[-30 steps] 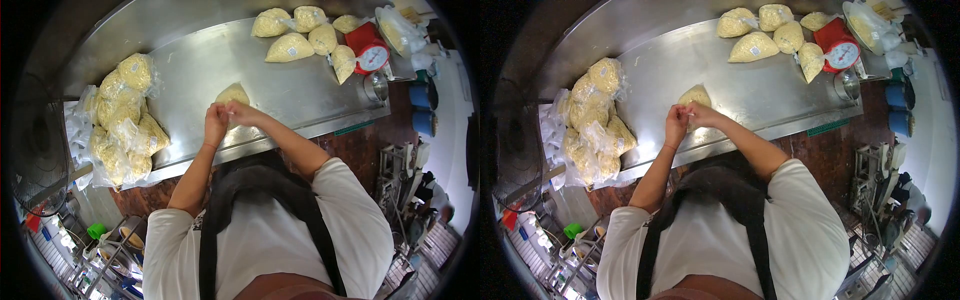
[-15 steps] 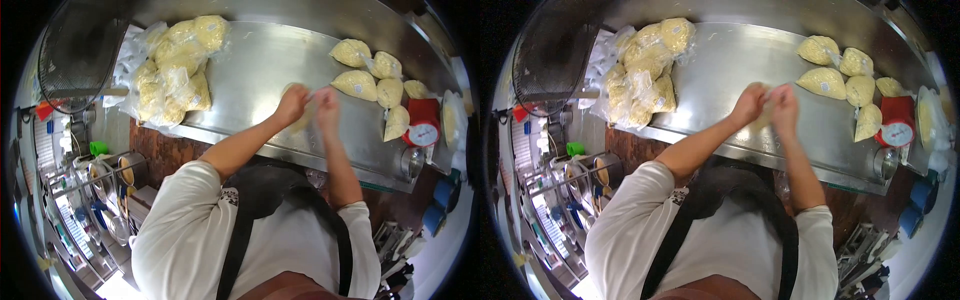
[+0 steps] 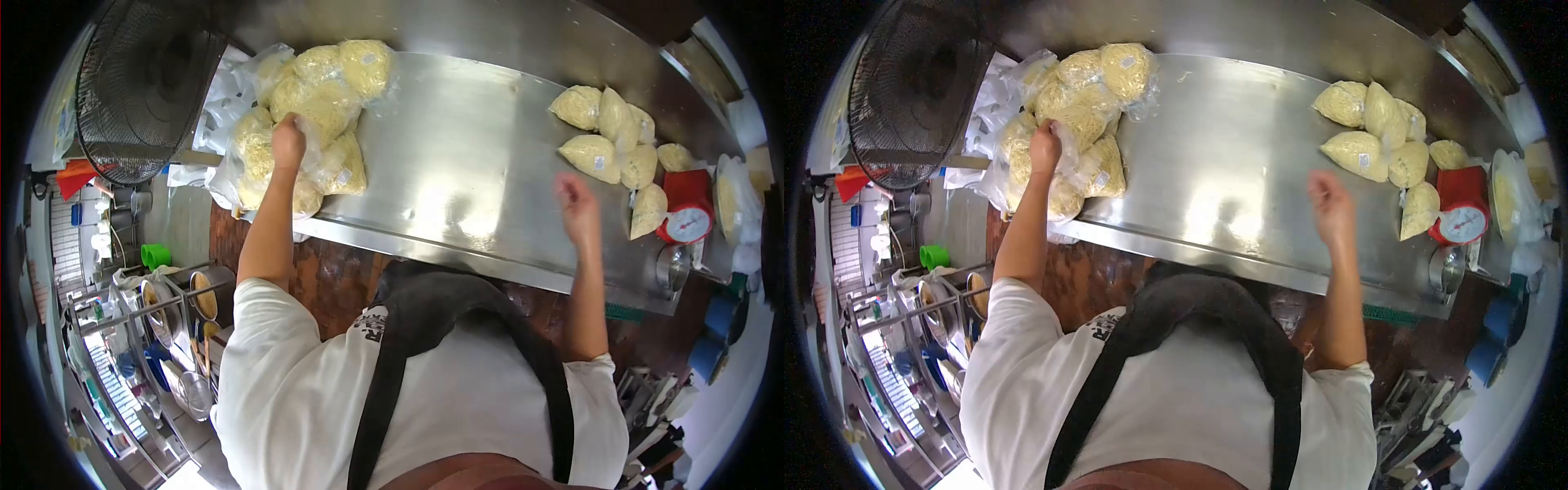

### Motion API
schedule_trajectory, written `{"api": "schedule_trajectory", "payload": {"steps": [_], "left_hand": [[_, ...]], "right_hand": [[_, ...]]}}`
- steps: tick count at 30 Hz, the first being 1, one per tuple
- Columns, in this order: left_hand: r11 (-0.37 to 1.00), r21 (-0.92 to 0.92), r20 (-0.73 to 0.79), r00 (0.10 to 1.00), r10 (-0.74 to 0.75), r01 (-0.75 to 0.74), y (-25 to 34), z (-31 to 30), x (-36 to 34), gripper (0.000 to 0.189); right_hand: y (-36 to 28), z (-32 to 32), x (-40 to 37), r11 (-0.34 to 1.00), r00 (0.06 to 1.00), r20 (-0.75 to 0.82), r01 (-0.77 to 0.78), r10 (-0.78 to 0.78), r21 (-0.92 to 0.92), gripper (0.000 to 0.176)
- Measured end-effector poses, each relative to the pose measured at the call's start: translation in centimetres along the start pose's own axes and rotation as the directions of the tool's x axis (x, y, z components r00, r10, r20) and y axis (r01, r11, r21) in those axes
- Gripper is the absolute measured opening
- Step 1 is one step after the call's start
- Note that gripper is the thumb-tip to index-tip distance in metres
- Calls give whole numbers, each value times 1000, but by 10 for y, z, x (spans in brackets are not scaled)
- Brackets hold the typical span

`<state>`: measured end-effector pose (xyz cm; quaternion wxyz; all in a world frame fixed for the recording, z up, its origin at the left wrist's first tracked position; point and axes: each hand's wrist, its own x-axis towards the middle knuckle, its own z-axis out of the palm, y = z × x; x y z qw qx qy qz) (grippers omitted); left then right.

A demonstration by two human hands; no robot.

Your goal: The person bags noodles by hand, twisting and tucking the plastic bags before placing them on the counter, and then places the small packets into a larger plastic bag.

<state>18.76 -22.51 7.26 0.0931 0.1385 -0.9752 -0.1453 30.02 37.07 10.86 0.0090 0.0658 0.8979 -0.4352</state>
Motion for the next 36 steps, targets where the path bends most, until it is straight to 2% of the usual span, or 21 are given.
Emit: {"api": "schedule_trajectory", "payload": {"steps": [2,4,8,10,12,14,17,18,20,21,23,24,25,26,27,28,31,32,33,35,36], "left_hand": [[953,-275,-134,987,90,-124,16,-19,13,22],[828,-479,-179,956,233,-291,53,-49,24,21],[640,-748,258,810,526,-176,126,-114,-10,17],[557,-828,366,693,621,-63,165,-147,-31,19],[503,-864,415,610,675,31,180,-141,-32,20],[494,-863,459,574,679,106,183,-94,-26,31],[403,-914,246,720,649,-51,158,16,-41,54],[487,-865,289,670,684,-124,155,26,-57,64],[615,-732,389,561,730,-293,147,32,-98,85],[556,-746,298,563,771,-366,154,45,-105,88],[431,-750,104,554,826,-502,174,66,-121,95],[401,-626,-49,547,836,-669,190,64,-119,78],[425,-755,99,554,827,-499,199,71,-113,66],[451,-838,243,530,812,-307,206,79,-103,55],[478,-873,382,475,793,-97,211,88,-97,43],[443,-894,327,577,748,-69,210,112,-99,31],[495,-831,547,537,642,254,220,140,-121,29],[573,-745,664,453,595,341,236,86,-126,38],[456,-753,648,419,636,474,236,57,-126,44],[196,-683,592,376,713,703,221,26,-119,57],[302,-841,510,472,719,450,207,27,-115,56]], "right_hand": [[-3,43,-25,995,944,326,10,-42,99,25],[-55,77,-48,993,905,426,-56,6,105,44],[-162,145,-59,970,942,235,241,-239,20,106],[-199,186,-56,970,948,208,229,-242,86,122],[-223,223,-49,948,955,-11,297,-298,111,91],[-180,250,-18,976,974,-90,214,-208,51,59],[-137,238,-5,970,923,-307,243,-231,2,23],[-128,227,-6,960,885,-382,280,-265,-17,15],[-156,185,-12,989,958,-265,131,-108,69,13],[-176,164,-16,993,979,-201,50,-27,111,14],[-191,145,-29,963,958,-149,258,-245,74,11],[-189,138,-35,918,911,-146,395,-386,39,10],[-186,131,-36,850,843,-136,527,-521,6,9],[-166,128,-36,814,807,-165,580,-567,43,27],[-146,140,-39,890,852,-289,455,-436,-1,38],[-120,157,-43,948,861,-412,318,-299,-24,50],[-82,192,-52,995,999,51,17,-12,-97,110],[-85,207,-53,992,1000,-12,0,-1,-125,95],[-83,218,-55,989,998,-69,-25,15,-149,81],[-68,219,-47,995,996,60,-66,62,75,59],[-62,216,-37,979,991,117,-87,66,182,48]]}}
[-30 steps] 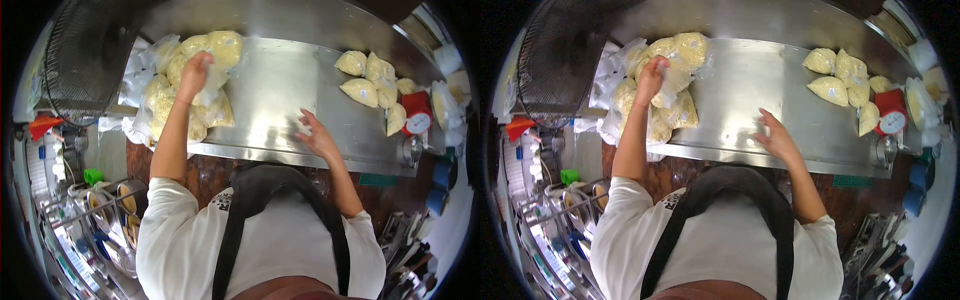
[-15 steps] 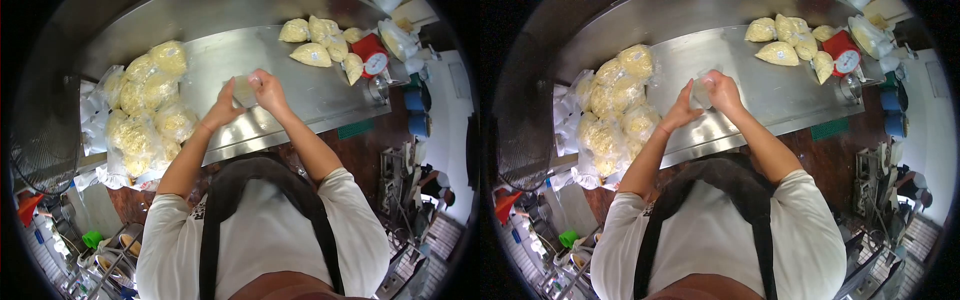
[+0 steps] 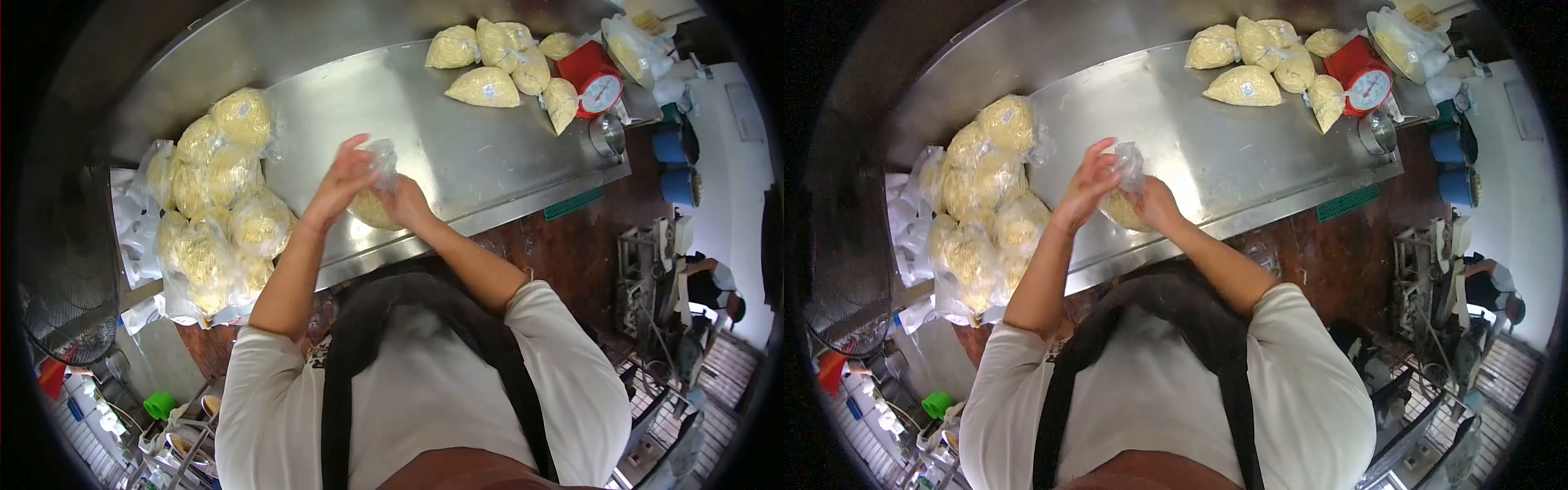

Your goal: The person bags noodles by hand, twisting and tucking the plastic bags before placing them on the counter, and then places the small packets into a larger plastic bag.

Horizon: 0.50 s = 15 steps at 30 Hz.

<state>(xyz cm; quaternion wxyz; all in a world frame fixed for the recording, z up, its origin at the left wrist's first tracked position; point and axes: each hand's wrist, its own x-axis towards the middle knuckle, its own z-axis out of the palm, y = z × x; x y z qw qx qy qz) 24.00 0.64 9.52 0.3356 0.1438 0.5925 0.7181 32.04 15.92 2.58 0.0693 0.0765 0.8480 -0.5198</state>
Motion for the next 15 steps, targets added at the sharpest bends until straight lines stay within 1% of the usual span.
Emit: {"api": "schedule_trajectory", "payload": {"steps": [1,2,3,5,6,7,8,9,10,11,12,13,14,15], "left_hand": [[949,294,-14,992,125,-115,-8,-16,-7,55],[805,557,8,971,241,-204,-21,-23,-11,54],[727,627,77,951,298,-279,-42,-23,-8,53],[542,731,215,894,393,-414,-81,-23,2,51],[515,729,220,867,446,-450,-83,-26,9,44],[739,582,24,916,400,-338,-97,-29,17,39],[900,371,-153,941,303,-230,-117,-32,28,34],[986,112,-301,941,156,-127,-133,-33,38,30],[995,-66,-416,908,40,-74,-141,-23,43,26],[969,-242,-502,860,-88,-42,-148,-9,52,22],[912,-408,-558,801,-217,-37,-150,-4,65,19],[891,-453,-563,780,-273,-15,-151,-5,73,22],[866,-500,-565,755,-334,9,-153,-6,76,26],[839,-543,-563,727,-393,34,-153,-7,72,30]], "right_hand": [[-5,-6,6,1000,998,58,-24,24,1,42],[-17,-12,7,999,991,121,-54,54,1,36],[-28,-18,9,997,979,185,-82,81,-3,30],[-48,-32,17,984,973,204,132,-106,-121,42],[-51,-34,18,956,956,221,233,-193,-176,47],[-40,-35,15,947,964,96,263,-249,-183,54],[-19,-36,13,934,951,-30,295,-307,-199,62],[2,-33,11,920,921,-149,325,-360,-218,69],[14,-22,12,941,985,60,173,-162,-291,88],[25,-9,11,909,982,46,187,-183,-372,87],[26,2,12,869,977,30,202,-212,-452,87],[32,14,13,821,971,19,212,-238,-530,86],[40,24,20,802,961,-42,204,-273,-561,82],[42,27,13,791,958,-19,226,-287,-568,75]]}}
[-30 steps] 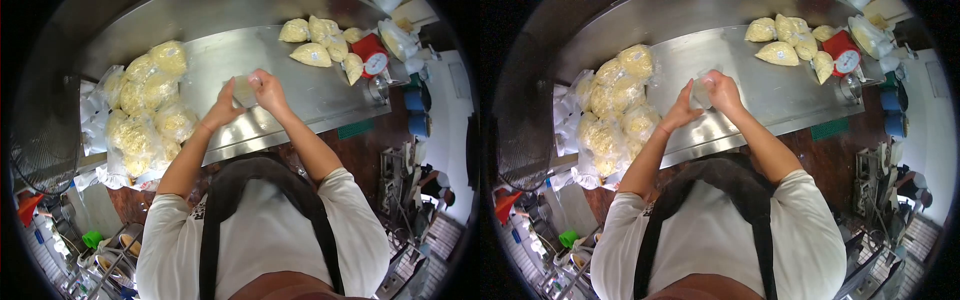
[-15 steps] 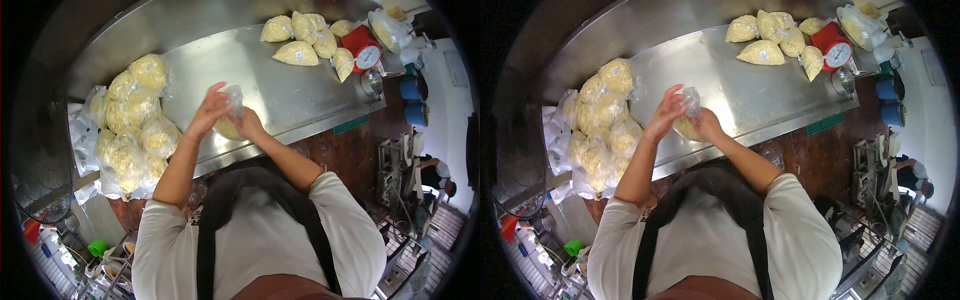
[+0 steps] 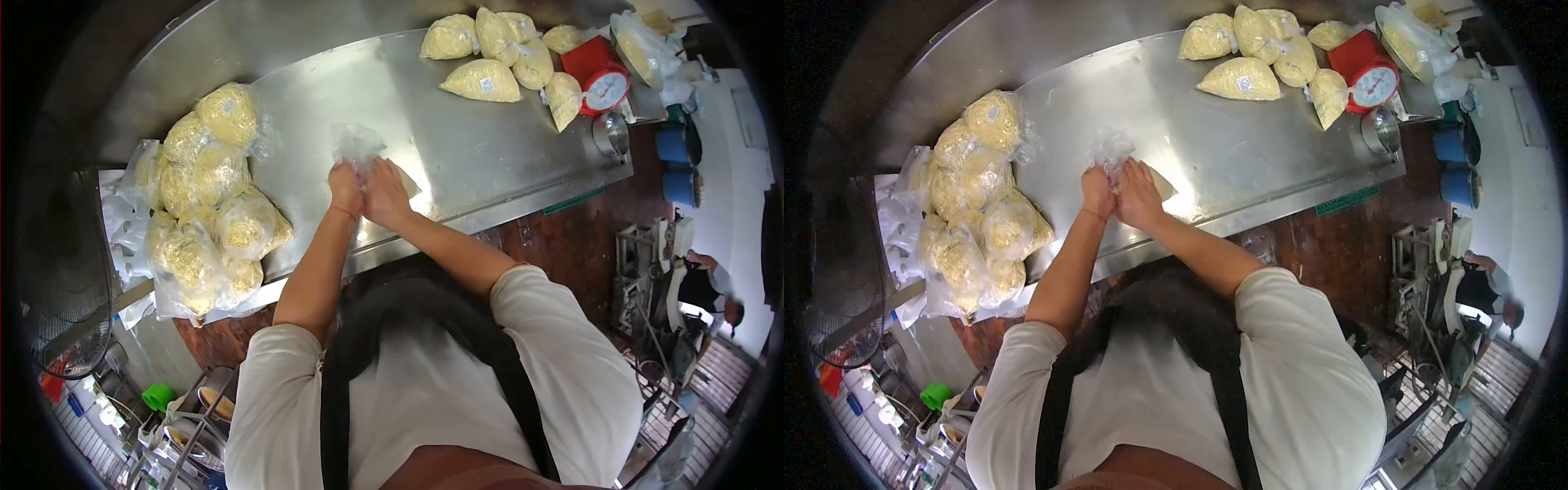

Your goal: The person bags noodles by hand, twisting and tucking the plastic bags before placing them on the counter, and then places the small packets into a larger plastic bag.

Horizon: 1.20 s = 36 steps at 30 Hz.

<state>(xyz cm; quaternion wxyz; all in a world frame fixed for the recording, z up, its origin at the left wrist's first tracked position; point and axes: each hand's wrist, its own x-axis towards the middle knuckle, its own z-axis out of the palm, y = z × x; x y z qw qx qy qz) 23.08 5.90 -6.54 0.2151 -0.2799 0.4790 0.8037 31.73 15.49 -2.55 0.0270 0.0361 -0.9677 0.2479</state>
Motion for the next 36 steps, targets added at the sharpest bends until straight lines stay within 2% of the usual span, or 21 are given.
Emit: {"api": "schedule_trajectory", "payload": {"steps": [2,4,6,8,9,10,11,12,13,16,17,19,21,22,24,26,28,31,34,35,36], "left_hand": [[995,61,188,980,69,-81,10,-12,-12,39],[955,109,399,892,211,-275,37,-12,-69,45],[896,104,163,896,412,-431,39,-23,-125,50],[986,81,-103,985,-137,146,39,-26,-146,54],[905,10,-221,884,-413,425,38,-27,-152,56],[933,-26,-52,932,-359,359,42,-24,-129,56],[953,-72,117,951,-286,296,54,-16,-92,59],[991,120,227,971,-81,55,78,-6,-73,67],[994,-69,526,844,107,-83,108,6,-68,72],[974,205,530,848,-32,-91,157,-1,-89,74],[914,381,507,858,-78,-141,165,27,-148,69],[995,96,498,866,-45,-3,101,22,-143,55],[940,-70,626,748,-220,335,105,58,-164,38],[974,-36,614,774,-156,225,96,49,-158,36],[999,39,587,809,-28,6,65,23,-137,34],[650,518,612,772,173,-556,68,19,-154,22],[-59,636,764,617,189,-769,81,17,-159,17],[-168,635,769,596,231,-754,78,12,-125,10],[-79,664,736,632,244,-743,57,-12,-88,12],[-20,661,727,634,264,-750,52,-19,-87,13],[39,655,717,637,283,-755,49,-24,-84,15]], "right_hand": [[-1,-2,10,997,997,-17,72,-72,-27,61],[5,-12,25,917,1000,7,2,-5,399,48],[7,-23,28,583,967,143,-241,209,776,34],[1,-29,36,-68,797,448,-462,404,884,23],[-5,-24,32,31,821,397,-448,411,893,23],[-11,-19,27,130,841,345,-431,417,893,24],[-32,-28,18,483,923,164,-327,349,812,21],[-47,-48,19,678,987,-23,-91,157,730,16],[-61,-68,18,798,977,-207,161,-46,581,10],[-95,-182,40,996,979,-184,85,-83,3,12],[-96,-195,38,993,987,-103,120,-121,-15,14],[-96,-211,24,980,978,77,195,-191,-40,18],[-75,-168,-13,950,976,-120,206,-182,235,13],[-59,-147,-27,903,964,-212,229,-159,363,10],[-9,-145,-41,386,940,281,-335,191,859,11],[10,-142,-30,77,806,561,-582,191,810,11],[9,-133,-3,280,804,565,-594,185,754,13],[-2,-93,39,863,977,182,-183,108,470,12],[2,-43,43,938,996,-89,43,-13,344,12],[-13,-34,32,549,933,34,-240,359,801,13],[-15,-40,28,634,949,52,-247,310,733,12]]}}
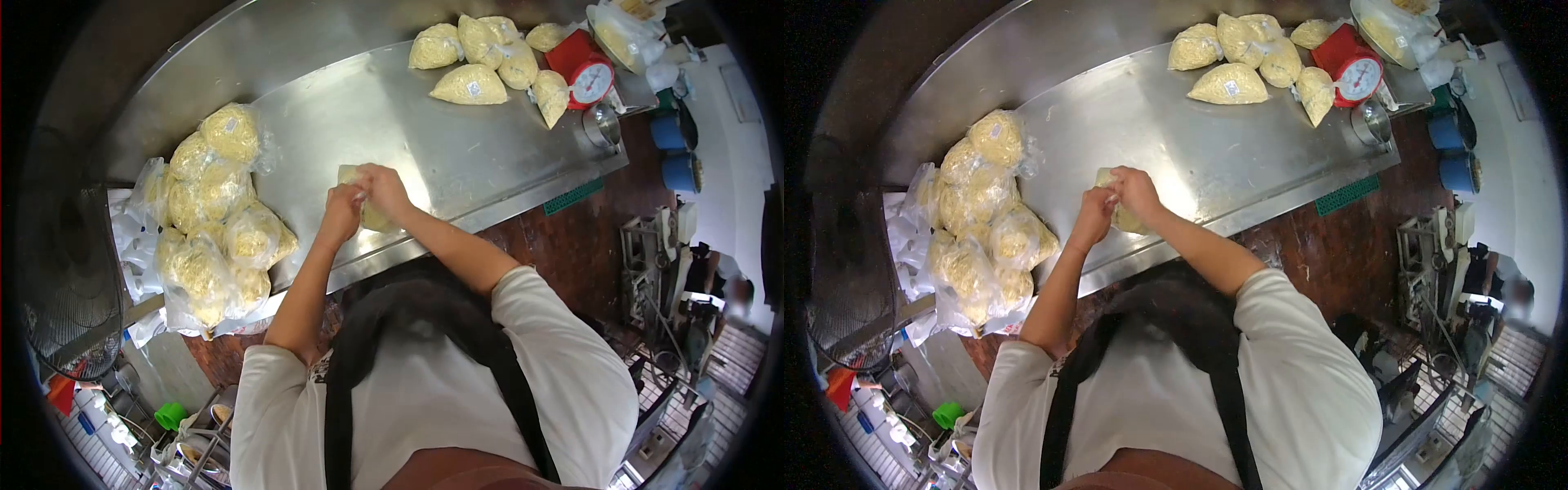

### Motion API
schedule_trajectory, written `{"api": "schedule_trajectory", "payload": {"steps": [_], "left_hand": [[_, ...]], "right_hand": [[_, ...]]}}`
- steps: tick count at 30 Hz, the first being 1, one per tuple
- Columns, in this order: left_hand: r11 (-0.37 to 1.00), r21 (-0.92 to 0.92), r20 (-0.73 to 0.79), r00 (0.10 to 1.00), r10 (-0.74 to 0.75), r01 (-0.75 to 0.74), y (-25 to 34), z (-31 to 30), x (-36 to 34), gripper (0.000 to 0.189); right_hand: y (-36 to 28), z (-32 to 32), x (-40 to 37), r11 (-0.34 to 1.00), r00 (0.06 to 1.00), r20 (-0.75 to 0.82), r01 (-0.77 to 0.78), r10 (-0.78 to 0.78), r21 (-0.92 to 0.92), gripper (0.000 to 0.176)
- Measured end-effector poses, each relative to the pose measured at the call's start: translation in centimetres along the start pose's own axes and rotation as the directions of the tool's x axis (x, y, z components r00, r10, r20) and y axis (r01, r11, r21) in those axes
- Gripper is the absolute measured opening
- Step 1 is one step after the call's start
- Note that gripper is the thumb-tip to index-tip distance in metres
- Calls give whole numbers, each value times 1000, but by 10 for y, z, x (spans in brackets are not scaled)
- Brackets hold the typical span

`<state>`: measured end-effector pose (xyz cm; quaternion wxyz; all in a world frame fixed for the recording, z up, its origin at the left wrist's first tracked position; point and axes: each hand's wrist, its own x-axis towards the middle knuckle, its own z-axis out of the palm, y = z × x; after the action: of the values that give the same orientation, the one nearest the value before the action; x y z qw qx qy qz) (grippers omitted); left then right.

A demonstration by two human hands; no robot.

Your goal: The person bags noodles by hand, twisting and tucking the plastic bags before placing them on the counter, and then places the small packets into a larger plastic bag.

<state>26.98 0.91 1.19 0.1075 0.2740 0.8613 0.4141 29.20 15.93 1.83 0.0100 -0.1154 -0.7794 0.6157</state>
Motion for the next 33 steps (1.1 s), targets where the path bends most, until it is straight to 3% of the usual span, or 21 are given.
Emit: {"api": "schedule_trajectory", "payload": {"steps": [2,3,6,9,12,15,18,19,20,21,22,23,24,25,26,28,30,31,32,33], "left_hand": [[1000,-7,-49,999,-23,22,-24,6,-14,18],[1000,-10,-76,997,-30,29,-32,6,-18,20],[998,40,-14,999,52,-52,-27,-1,-18,21],[908,-331,-116,944,-309,257,-11,-1,-15,28],[910,-385,-164,960,-228,150,-21,4,-14,32],[901,-370,-24,968,-251,225,-5,6,-11,27],[932,-266,-12,966,-257,244,-22,29,-7,20],[911,-303,-45,950,-308,280,-2,25,-6,23],[985,-136,-112,986,-123,107,-15,33,-8,27],[996,-93,-88,996,-12,4,-1,26,-6,26],[993,1,-97,988,116,-116,-3,31,-9,26],[996,41,-58,995,85,-83,9,29,-6,26],[991,69,12,994,112,-113,15,33,0,28],[976,144,31,986,163,-166,28,33,7,33],[977,99,89,980,178,-186,38,35,17,36],[974,8,202,954,221,-227,49,28,38,43],[967,54,109,964,243,-249,52,-7,56,47],[978,45,-78,976,204,-201,30,-21,59,48],[980,161,-205,968,146,-113,20,-56,57,51],[974,228,-316,945,82,-9,-13,-84,56,58]], "right_hand": [[-3,-4,-15,978,993,113,37,-13,-205,14],[16,8,-29,931,955,-3,289,-297,-224,15],[8,9,-36,818,870,-20,455,-492,-352,19],[17,15,-18,938,956,-3,286,-292,-195,24],[22,6,-16,994,964,249,102,-88,-44,27],[36,-16,-7,954,859,499,-234,113,188,23],[50,-13,-15,961,924,314,259,-218,-98,24],[46,-15,-20,985,956,281,-124,87,117,25],[47,-14,-25,980,967,230,-144,110,137,21],[51,-16,-30,996,988,153,-16,3,85,17],[54,-21,-31,977,975,76,213,-210,-31,14],[54,-28,-31,929,937,21,348,-349,-128,11],[46,-41,-27,789,839,13,517,-544,-332,8],[40,-50,-26,851,886,-37,432,-462,-297,9],[31,-62,-23,901,922,-85,343,-377,-266,13],[-13,-100,-23,997,993,-117,0,9,75,21],[-24,-135,-31,987,971,-234,86,-52,139,25],[-28,-159,-31,981,912,-366,193,-186,-17,28],[-43,-185,-29,946,866,-474,271,-158,180,26],[-53,-212,-28,952,809,-573,262,-127,158,19]]}}
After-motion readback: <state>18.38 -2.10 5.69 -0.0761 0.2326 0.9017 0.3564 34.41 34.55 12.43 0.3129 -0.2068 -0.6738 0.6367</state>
